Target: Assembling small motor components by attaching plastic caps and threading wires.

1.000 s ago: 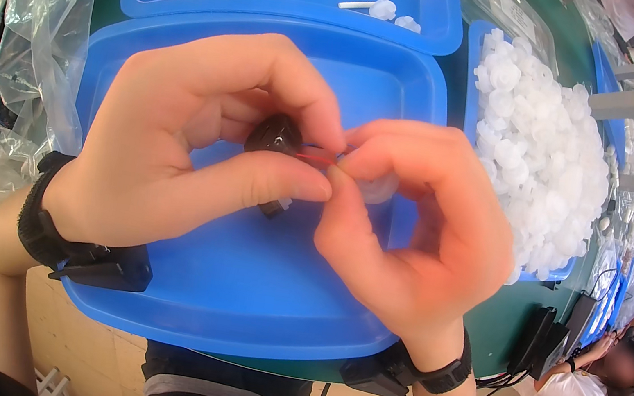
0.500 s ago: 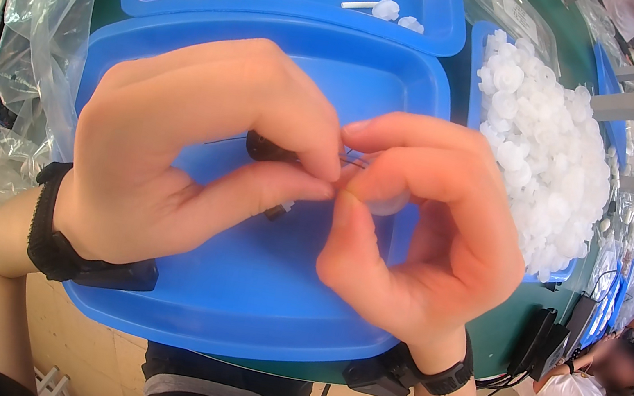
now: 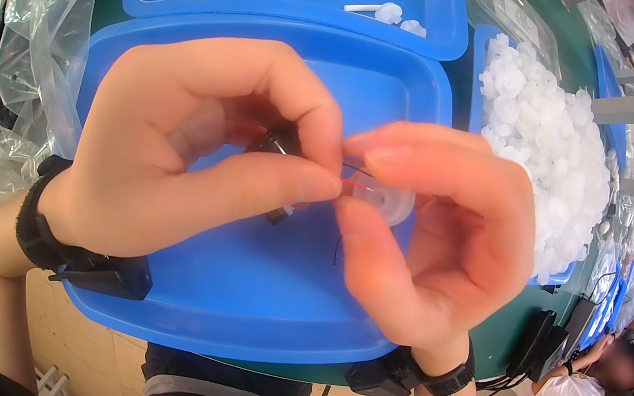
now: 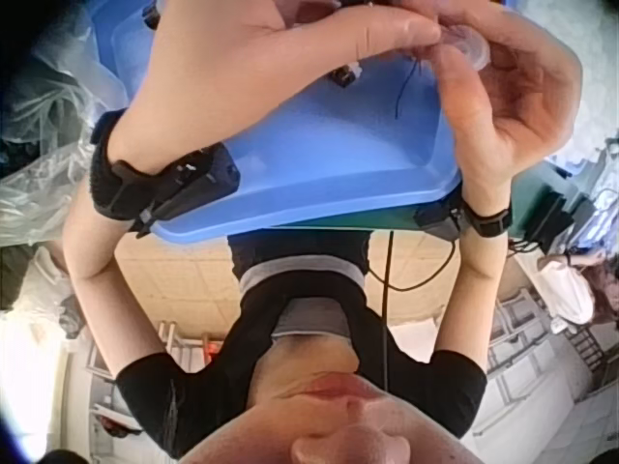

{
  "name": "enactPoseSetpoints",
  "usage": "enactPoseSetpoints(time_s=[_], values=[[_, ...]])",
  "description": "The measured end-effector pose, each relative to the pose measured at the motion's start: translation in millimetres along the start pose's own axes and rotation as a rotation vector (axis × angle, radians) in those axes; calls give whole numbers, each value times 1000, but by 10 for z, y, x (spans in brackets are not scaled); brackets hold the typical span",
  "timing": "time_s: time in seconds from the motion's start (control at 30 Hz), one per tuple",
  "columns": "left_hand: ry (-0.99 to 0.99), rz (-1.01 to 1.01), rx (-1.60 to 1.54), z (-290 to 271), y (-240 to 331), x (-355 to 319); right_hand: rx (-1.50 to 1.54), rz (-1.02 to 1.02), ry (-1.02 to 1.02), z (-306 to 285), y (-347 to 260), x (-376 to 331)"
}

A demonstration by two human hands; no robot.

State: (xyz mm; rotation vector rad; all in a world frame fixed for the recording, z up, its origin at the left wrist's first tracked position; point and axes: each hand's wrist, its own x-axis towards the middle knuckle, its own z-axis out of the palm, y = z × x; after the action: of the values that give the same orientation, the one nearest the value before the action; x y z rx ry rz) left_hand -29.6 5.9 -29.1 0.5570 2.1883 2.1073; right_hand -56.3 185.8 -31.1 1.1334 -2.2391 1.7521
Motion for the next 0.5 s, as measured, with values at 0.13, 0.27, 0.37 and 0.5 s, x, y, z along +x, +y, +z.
enactPoseSetpoints(time_s=[0.13,0.27,0.37,0.5], values=[[-27,-93,-111,-11,23,7,-85,-80,-61,-30,37,5],[-60,-92,-130,-9,-6,11,-104,-102,-86,-72,56,6],[-56,-141,-144,-12,23,13,-107,-101,-80,-69,45,2],[-44,-52,-71,-5,15,20,-93,-66,-81,-75,18,13]])
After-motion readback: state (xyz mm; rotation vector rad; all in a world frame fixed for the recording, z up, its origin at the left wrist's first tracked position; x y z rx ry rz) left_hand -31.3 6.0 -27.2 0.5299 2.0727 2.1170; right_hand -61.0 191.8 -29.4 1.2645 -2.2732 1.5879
